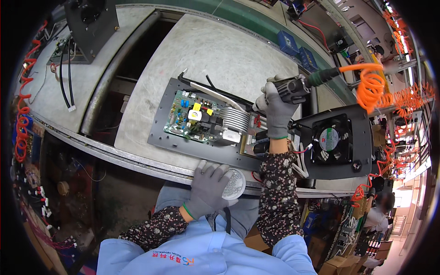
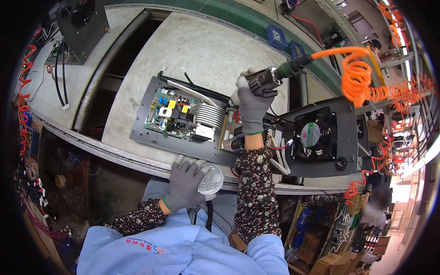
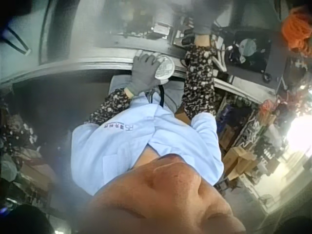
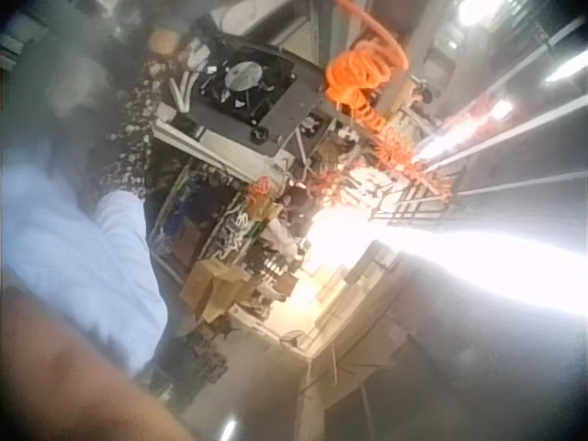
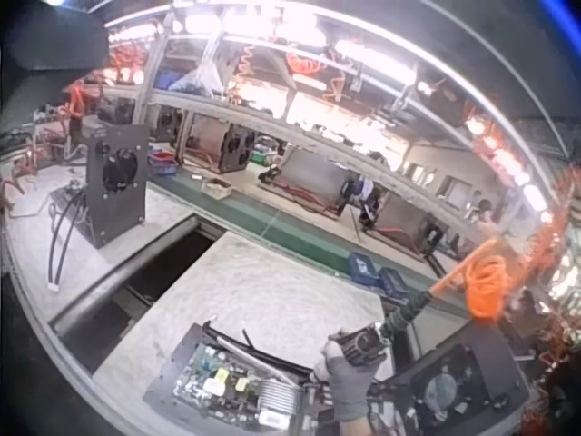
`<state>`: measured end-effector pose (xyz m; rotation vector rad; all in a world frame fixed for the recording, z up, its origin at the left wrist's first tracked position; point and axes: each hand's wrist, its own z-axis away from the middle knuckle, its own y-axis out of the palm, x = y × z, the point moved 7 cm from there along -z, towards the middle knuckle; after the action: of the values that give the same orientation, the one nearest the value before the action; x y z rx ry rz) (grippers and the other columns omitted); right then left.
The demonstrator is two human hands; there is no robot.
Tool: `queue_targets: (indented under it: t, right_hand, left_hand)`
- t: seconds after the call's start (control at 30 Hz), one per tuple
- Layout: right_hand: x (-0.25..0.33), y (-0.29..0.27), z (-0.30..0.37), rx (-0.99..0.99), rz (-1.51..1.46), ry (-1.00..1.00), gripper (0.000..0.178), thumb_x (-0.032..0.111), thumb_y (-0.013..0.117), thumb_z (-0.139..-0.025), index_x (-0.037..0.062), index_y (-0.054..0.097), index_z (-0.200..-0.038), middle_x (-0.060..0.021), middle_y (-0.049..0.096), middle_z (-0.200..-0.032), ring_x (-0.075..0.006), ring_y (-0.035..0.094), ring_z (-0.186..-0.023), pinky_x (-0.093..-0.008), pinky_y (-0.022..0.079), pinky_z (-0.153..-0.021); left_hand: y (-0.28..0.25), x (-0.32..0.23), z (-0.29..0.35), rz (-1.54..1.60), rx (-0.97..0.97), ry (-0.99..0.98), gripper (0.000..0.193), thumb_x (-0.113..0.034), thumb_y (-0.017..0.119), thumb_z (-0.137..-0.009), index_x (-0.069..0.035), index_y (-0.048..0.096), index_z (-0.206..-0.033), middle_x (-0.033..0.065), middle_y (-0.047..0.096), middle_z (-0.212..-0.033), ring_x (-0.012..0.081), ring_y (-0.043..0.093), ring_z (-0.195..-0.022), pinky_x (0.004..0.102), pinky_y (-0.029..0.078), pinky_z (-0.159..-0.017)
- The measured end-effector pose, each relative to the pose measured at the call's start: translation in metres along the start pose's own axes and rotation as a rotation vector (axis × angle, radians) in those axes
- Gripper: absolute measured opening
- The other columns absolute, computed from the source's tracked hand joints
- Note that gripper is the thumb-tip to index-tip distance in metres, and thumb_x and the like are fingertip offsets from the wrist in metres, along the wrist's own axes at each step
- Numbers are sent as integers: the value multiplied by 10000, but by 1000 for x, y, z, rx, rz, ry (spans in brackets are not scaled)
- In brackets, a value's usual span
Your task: Assemble electronic components, mount a printed circuit board inside an industrial casing, and fasten it with an electric screwdriver.
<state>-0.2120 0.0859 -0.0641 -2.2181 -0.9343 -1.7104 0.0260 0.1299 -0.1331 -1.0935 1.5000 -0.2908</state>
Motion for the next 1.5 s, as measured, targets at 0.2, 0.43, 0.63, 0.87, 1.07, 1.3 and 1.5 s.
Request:
queue_targets:
  t: [0.2,0.43,0.63,0.87,1.07,1.3,1.5]
  right_hand:
    - [23,-1,-5,13,47,-190,323,-61,623,-785,7,511,-1080,-117,608,-911,-121,560,-568,-240,432,-389]
    - [35,4,-9,3,48,-166,336,-82,606,-760,7,498,-1066,-118,598,-882,-128,573,-592,-232,426,-365]
    - [31,1,-12,-27,72,-77,331,-82,608,-759,11,502,-1058,-116,605,-893,-137,589,-624,-236,433,-381]
    - [23,-12,-11,-11,3,12,344,-59,600,-813,8,490,-1131,-143,582,-956,-144,571,-597,-239,421,-367]
    - [22,2,-7,45,7,10,350,-85,598,-795,15,491,-1113,-133,579,-944,-134,570,-617,-225,428,-376]
    - [21,1,-8,60,-7,21,345,-82,601,-789,1,496,-1107,-127,586,-912,-126,579,-640,-209,422,-377]
    - [24,4,-7,42,7,-45,333,-73,603,-791,-13,498,-1100,-129,587,-914,-118,572,-636,-202,420,-383]
  left_hand:
    - [1,-1,0,-16,-10,30,703,-407,791,-536,-68,569,-1111,85,555,-1144,263,509,-1040,497,263,-1037]
    - [-2,0,2,-10,-4,21,718,-428,785,-541,-69,566,-1123,83,561,-1137,265,509,-1054,497,258,-1047]
    - [3,2,2,-25,4,17,705,-459,763,-566,-72,574,-1124,80,562,-1142,255,511,-1059,513,260,-1044]
    - [11,5,3,-86,16,23,704,-567,730,-589,-107,584,-1101,58,550,-1130,258,492,-1031,502,289,-991]
    - [12,6,5,-96,21,15,699,-582,721,-597,-115,579,-1098,53,540,-1136,251,487,-1019,501,287,-978]
    - [11,6,2,-100,30,28,717,-581,718,-603,-109,564,-1121,60,531,-1137,255,477,-1038,505,286,-981]
    - [5,3,0,-54,32,-3,709,-491,751,-578,-88,563,-1130,64,553,-1150,237,506,-1065,516,269,-1029]
